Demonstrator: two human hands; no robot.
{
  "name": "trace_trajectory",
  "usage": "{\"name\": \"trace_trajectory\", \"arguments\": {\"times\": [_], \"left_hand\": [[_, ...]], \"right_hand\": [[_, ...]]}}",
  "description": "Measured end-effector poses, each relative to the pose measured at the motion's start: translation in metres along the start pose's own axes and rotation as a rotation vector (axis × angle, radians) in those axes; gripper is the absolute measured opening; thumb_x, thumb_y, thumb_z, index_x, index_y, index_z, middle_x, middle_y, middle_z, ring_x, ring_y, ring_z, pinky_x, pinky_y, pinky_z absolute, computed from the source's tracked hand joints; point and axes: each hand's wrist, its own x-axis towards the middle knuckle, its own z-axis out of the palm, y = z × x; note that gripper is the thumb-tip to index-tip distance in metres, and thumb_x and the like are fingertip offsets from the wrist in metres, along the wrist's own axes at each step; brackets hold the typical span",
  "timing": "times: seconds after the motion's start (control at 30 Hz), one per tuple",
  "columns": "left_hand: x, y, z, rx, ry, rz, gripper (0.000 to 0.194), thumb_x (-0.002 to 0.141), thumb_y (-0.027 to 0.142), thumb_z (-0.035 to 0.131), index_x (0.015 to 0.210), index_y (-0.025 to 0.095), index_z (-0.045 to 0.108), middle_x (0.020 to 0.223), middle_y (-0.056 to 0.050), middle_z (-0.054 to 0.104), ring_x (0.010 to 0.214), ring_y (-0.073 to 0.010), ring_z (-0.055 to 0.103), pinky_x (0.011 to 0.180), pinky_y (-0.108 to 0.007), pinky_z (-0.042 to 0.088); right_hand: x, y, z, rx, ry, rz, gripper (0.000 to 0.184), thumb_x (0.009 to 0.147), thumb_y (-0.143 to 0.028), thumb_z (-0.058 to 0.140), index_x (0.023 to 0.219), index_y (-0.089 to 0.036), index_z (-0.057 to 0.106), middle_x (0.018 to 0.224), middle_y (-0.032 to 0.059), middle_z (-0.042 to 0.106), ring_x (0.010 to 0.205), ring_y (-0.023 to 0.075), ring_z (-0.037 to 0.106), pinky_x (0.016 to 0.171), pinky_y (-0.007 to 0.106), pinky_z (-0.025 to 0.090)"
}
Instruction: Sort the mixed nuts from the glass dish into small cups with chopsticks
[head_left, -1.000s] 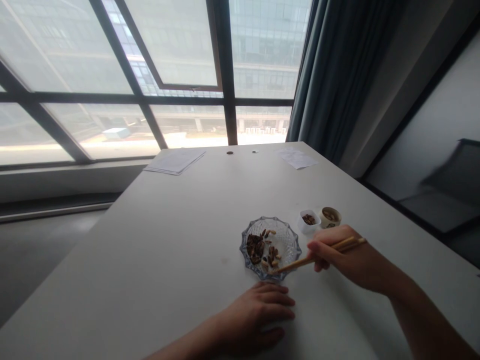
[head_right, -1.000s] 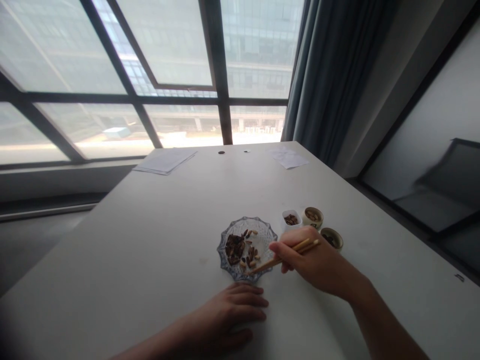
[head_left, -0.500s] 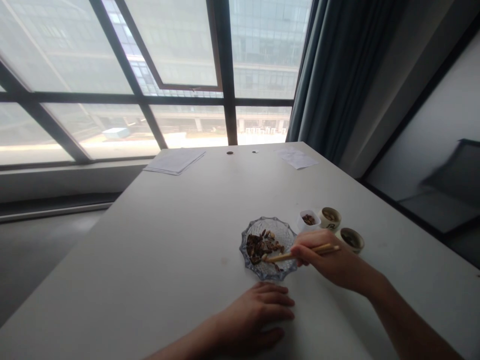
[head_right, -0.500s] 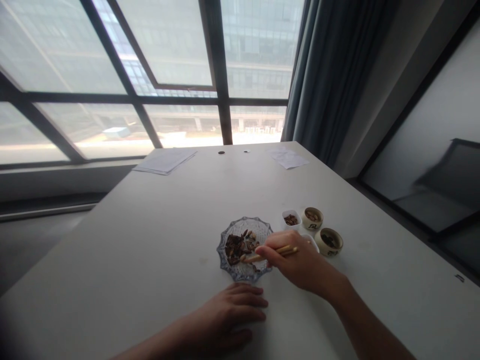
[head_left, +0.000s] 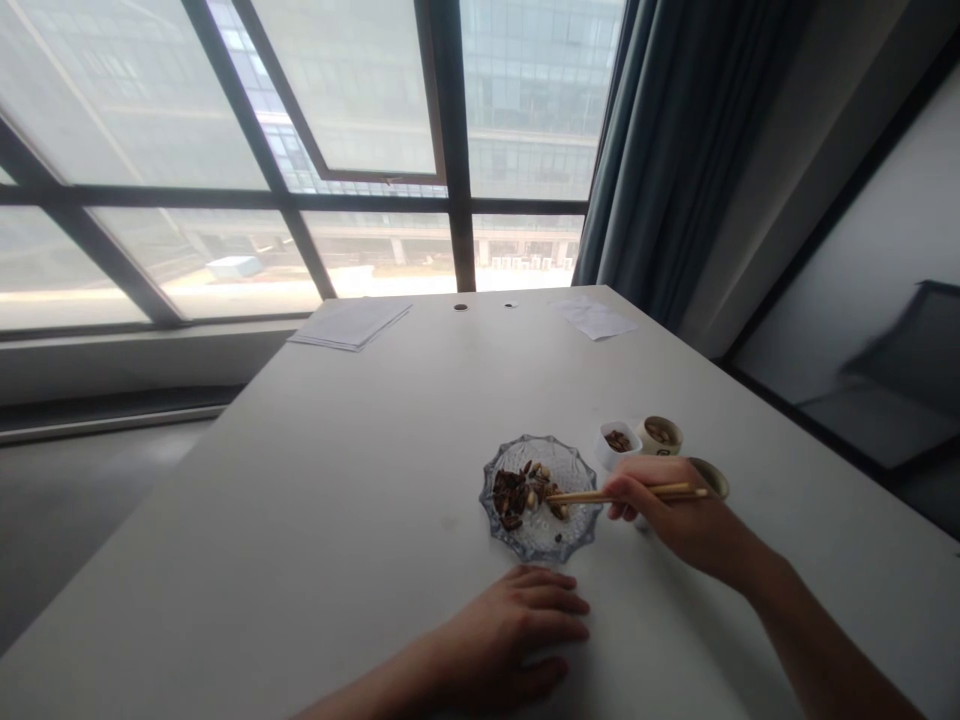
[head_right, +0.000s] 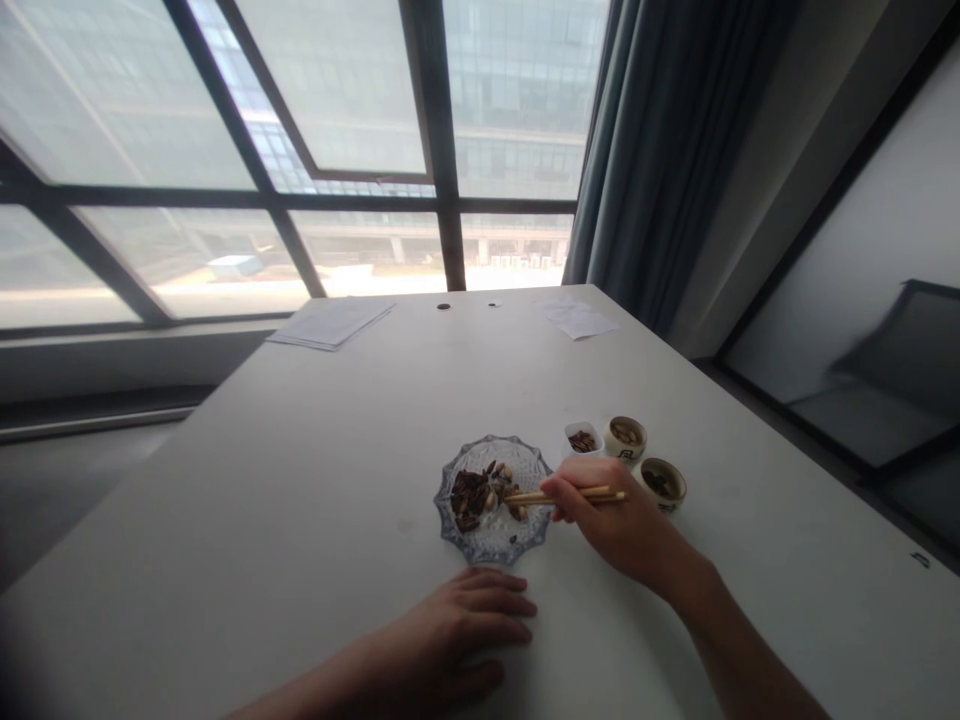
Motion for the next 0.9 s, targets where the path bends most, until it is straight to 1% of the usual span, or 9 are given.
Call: {"name": "trace_trajectory", "arguments": {"times": [0.07,0.13,0.23,0.3,0.43,0.53,0.63,0.73,0.9], "left_hand": [[0.000,0.000,0.000,-0.002,0.002,0.001,0.040,0.095,0.026,0.068,0.135,0.029,0.066,0.146,-0.005,0.069,0.145,-0.0266,0.056,0.126,-0.043,0.037],[0.000,0.000,0.000,-0.005,0.003,0.000,0.040,0.095,0.026,0.068,0.135,0.029,0.066,0.146,-0.006,0.069,0.145,-0.0271,0.056,0.126,-0.044,0.038],[0.000,0.000,0.000,-0.007,0.000,-0.004,0.040,0.096,0.027,0.067,0.135,0.028,0.066,0.146,-0.006,0.069,0.145,-0.0274,0.056,0.126,-0.044,0.038],[0.000,0.000,0.000,-0.004,0.001,-0.006,0.039,0.096,0.027,0.067,0.135,0.028,0.066,0.146,-0.006,0.069,0.145,-0.0273,0.056,0.126,-0.044,0.039],[0.002,0.000,-0.001,-0.002,-0.006,-0.004,0.039,0.095,0.026,0.068,0.134,0.028,0.066,0.145,-0.006,0.069,0.144,-0.0273,0.057,0.125,-0.043,0.039],[0.002,0.001,-0.002,-0.001,-0.005,-0.008,0.039,0.094,0.026,0.068,0.133,0.028,0.066,0.145,-0.006,0.070,0.144,-0.0275,0.057,0.125,-0.044,0.040],[0.002,0.001,-0.002,-0.003,-0.003,-0.005,0.039,0.095,0.026,0.068,0.134,0.028,0.066,0.145,-0.007,0.070,0.144,-0.0280,0.057,0.125,-0.045,0.040],[0.002,0.002,-0.002,-0.007,0.002,-0.007,0.039,0.094,0.025,0.068,0.134,0.028,0.067,0.144,-0.007,0.070,0.144,-0.0281,0.057,0.125,-0.045,0.040],[0.002,0.002,-0.002,-0.009,0.002,-0.007,0.038,0.094,0.025,0.068,0.133,0.027,0.067,0.144,-0.007,0.070,0.144,-0.0274,0.057,0.124,-0.043,0.041]], "right_hand": [[-0.005,0.007,0.003,0.121,0.074,0.036,0.051,0.105,-0.056,0.054,0.078,-0.019,0.076,0.072,0.0048,0.077,0.065,0.0164,0.073,0.062,0.025,0.057],[-0.013,0.017,0.009,0.252,0.177,0.118,0.050,0.102,-0.060,0.057,0.084,-0.019,0.078,0.075,0.0072,0.081,0.064,0.0192,0.077,0.060,0.027,0.062],[-0.024,0.034,0.023,0.389,0.326,0.235,0.050,0.095,-0.066,0.066,0.085,-0.018,0.078,0.072,0.0100,0.082,0.060,0.0235,0.080,0.055,0.029,0.065],[-0.028,0.043,0.036,0.446,0.387,0.264,0.050,0.090,-0.067,0.071,0.083,-0.018,0.078,0.072,0.0111,0.082,0.060,0.0256,0.080,0.053,0.030,0.066],[-0.032,0.051,0.059,0.437,0.495,0.247,0.049,0.093,-0.065,0.069,0.082,-0.018,0.078,0.070,0.0108,0.081,0.056,0.0243,0.078,0.050,0.031,0.065],[-0.033,0.050,0.068,0.361,0.599,0.219,0.053,0.096,-0.065,0.065,0.079,-0.017,0.079,0.065,0.0102,0.079,0.048,0.0220,0.075,0.047,0.030,0.064],[-0.034,0.046,0.071,0.370,0.709,0.232,0.056,0.095,-0.067,0.065,0.074,-0.017,0.078,0.061,0.0102,0.077,0.048,0.0230,0.075,0.046,0.030,0.063],[-0.033,0.046,0.068,0.447,0.798,0.290,0.061,0.093,-0.071,0.064,0.073,-0.015,0.077,0.060,0.0111,0.076,0.048,0.0244,0.076,0.045,0.030,0.064],[-0.034,0.058,0.051,0.572,0.926,0.380,0.064,0.090,-0.074,0.066,0.074,-0.012,0.075,0.062,0.0138,0.077,0.051,0.0258,0.077,0.045,0.030,0.063]]}}
